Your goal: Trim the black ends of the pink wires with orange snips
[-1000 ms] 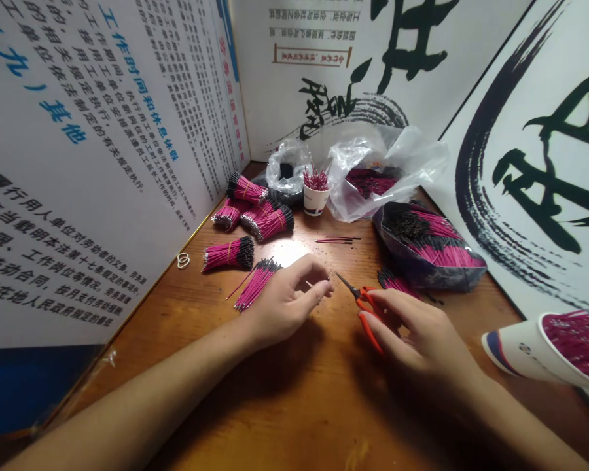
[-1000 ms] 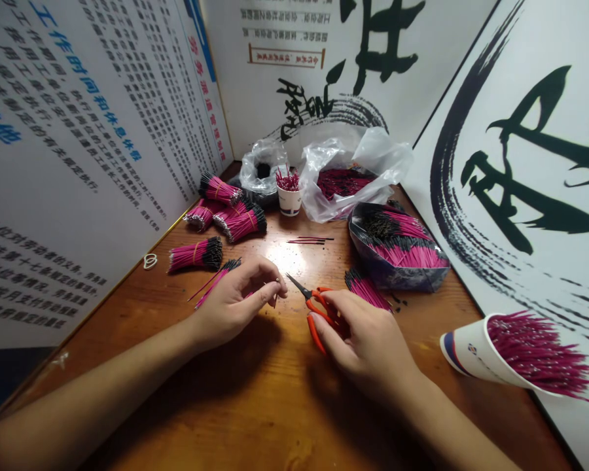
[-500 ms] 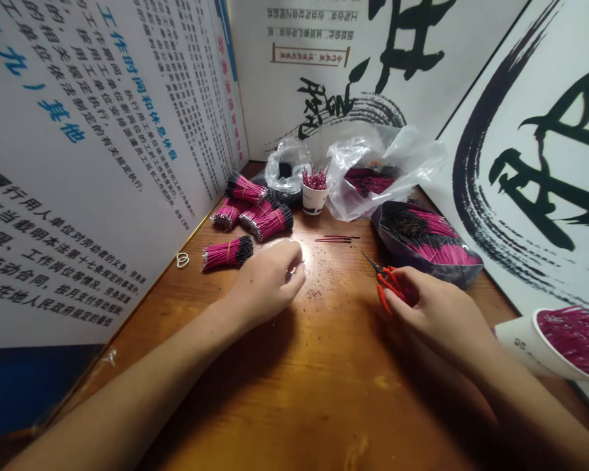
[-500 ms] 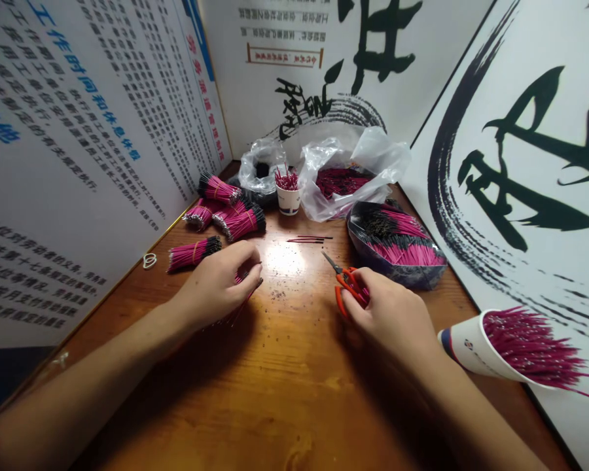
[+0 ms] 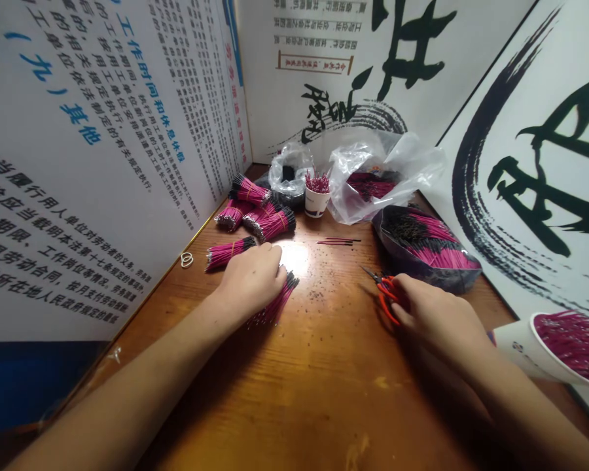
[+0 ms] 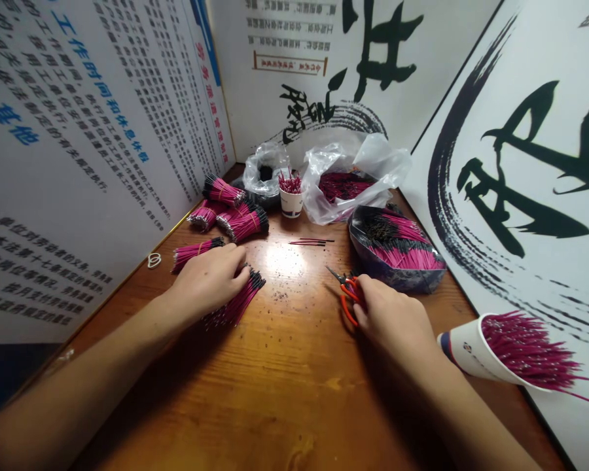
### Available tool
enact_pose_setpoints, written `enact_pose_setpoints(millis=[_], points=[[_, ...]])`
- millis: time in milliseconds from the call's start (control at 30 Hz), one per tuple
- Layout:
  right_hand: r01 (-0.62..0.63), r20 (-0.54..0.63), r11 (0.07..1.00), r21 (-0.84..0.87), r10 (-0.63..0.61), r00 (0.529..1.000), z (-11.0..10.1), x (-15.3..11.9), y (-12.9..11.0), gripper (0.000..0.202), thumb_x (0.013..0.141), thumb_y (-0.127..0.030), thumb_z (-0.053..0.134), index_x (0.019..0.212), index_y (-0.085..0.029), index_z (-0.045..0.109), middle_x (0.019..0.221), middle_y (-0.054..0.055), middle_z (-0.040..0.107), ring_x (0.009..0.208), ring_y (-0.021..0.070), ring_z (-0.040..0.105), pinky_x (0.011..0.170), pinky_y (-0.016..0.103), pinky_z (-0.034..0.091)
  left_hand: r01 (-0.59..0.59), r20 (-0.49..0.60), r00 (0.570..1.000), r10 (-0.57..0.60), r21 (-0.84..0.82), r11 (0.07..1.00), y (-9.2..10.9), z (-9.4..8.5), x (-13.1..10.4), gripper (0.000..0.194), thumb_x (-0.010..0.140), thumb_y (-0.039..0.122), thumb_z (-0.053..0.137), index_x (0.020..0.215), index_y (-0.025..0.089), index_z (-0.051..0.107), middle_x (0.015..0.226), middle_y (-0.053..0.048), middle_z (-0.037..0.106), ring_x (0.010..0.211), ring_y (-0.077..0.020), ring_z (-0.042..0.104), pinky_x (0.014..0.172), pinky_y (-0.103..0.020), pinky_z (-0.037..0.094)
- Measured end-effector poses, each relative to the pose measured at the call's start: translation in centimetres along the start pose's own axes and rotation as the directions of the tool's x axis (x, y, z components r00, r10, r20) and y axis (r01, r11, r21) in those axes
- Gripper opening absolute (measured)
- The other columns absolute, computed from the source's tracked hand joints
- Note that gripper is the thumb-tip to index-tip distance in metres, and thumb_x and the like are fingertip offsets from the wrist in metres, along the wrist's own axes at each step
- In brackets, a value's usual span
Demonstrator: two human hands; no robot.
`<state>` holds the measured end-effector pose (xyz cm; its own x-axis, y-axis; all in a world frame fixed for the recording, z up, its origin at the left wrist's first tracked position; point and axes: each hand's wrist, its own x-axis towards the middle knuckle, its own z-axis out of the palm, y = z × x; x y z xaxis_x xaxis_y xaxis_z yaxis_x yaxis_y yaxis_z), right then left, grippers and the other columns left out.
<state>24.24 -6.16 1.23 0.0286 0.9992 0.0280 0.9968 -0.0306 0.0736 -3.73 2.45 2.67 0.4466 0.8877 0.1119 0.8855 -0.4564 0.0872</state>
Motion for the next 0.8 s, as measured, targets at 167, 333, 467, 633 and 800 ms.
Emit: enact_pose_setpoints(millis=[167, 333, 467, 633, 800], points=[[0.040, -0.029, 0.996, 0.074, -0.038, 0.999, 0.7, -0.1, 0.0, 0.009, 0.084, -0.031, 0.054, 0.080, -0.023, 0.052, 0.078, 0.001, 0.069, 0.067, 0.0202, 0.065, 0.052, 0.026, 0.028, -0.021, -0.006, 1.000, 0.021, -0.104, 0.994, 0.4, 0.1, 0.0, 0.021, 0.090, 0.031, 0.044, 0.081, 0.018, 0.057, 0.084, -0.009, 0.065, 0.076, -0.0235, 0.059, 0.061, -0.031, 0.037], [0.007, 0.010, 0.999, 0.050, -0.007, 1.000, 0.7, -0.1, -0.3, 0.006, 0.084, -0.029, 0.053, 0.084, -0.022, 0.052, 0.081, 0.002, 0.070, 0.070, 0.0211, 0.066, 0.053, 0.026, 0.029, -0.053, 0.000, 0.999, 0.054, -0.157, 0.986, 0.5, 0.5, -0.1, 0.020, 0.090, 0.031, 0.045, 0.078, 0.019, 0.055, 0.083, -0.008, 0.064, 0.077, -0.0232, 0.058, 0.061, -0.031, 0.035], [-0.018, -0.044, 0.997, 0.077, 0.021, 0.999, 0.6, -0.1, -0.5, 0.010, 0.082, -0.032, 0.053, 0.081, -0.022, 0.053, 0.076, 0.002, 0.069, 0.066, 0.0212, 0.065, 0.051, 0.026, 0.029, -0.104, -0.047, 0.994, 0.098, -0.137, 0.985, 0.8, 0.2, -0.2, 0.019, 0.091, 0.028, 0.043, 0.078, 0.019, 0.053, 0.083, -0.006, 0.063, 0.075, -0.0199, 0.056, 0.061, -0.029, 0.033], [0.074, -0.150, 0.892, 0.446, -0.007, 0.989, 0.1, -0.2, -0.8, 0.012, 0.078, -0.032, 0.058, 0.085, -0.022, 0.058, 0.069, 0.000, 0.065, 0.056, 0.0156, 0.058, 0.052, 0.025, 0.041, -0.286, -0.077, 0.958, 0.276, -0.304, 0.909, 2.0, -0.5, -0.7, 0.017, 0.092, 0.024, 0.042, 0.079, 0.019, 0.051, 0.079, -0.003, 0.057, 0.073, -0.0174, 0.051, 0.065, -0.029, 0.035], [0.159, -0.106, 0.488, 0.858, -0.134, 0.985, -0.2, -1.3, -2.7, 0.009, 0.080, -0.025, 0.060, 0.086, -0.021, 0.054, 0.075, 0.001, 0.064, 0.066, 0.0150, 0.062, 0.059, 0.024, 0.050, -0.164, 0.046, 0.940, 0.338, -0.809, 0.565, 4.2, 0.4, -1.6, 0.012, 0.093, 0.028, 0.046, 0.090, 0.019, 0.053, 0.081, 0.000, 0.057, 0.071, -0.0135, 0.049, 0.064, -0.026, 0.039]])
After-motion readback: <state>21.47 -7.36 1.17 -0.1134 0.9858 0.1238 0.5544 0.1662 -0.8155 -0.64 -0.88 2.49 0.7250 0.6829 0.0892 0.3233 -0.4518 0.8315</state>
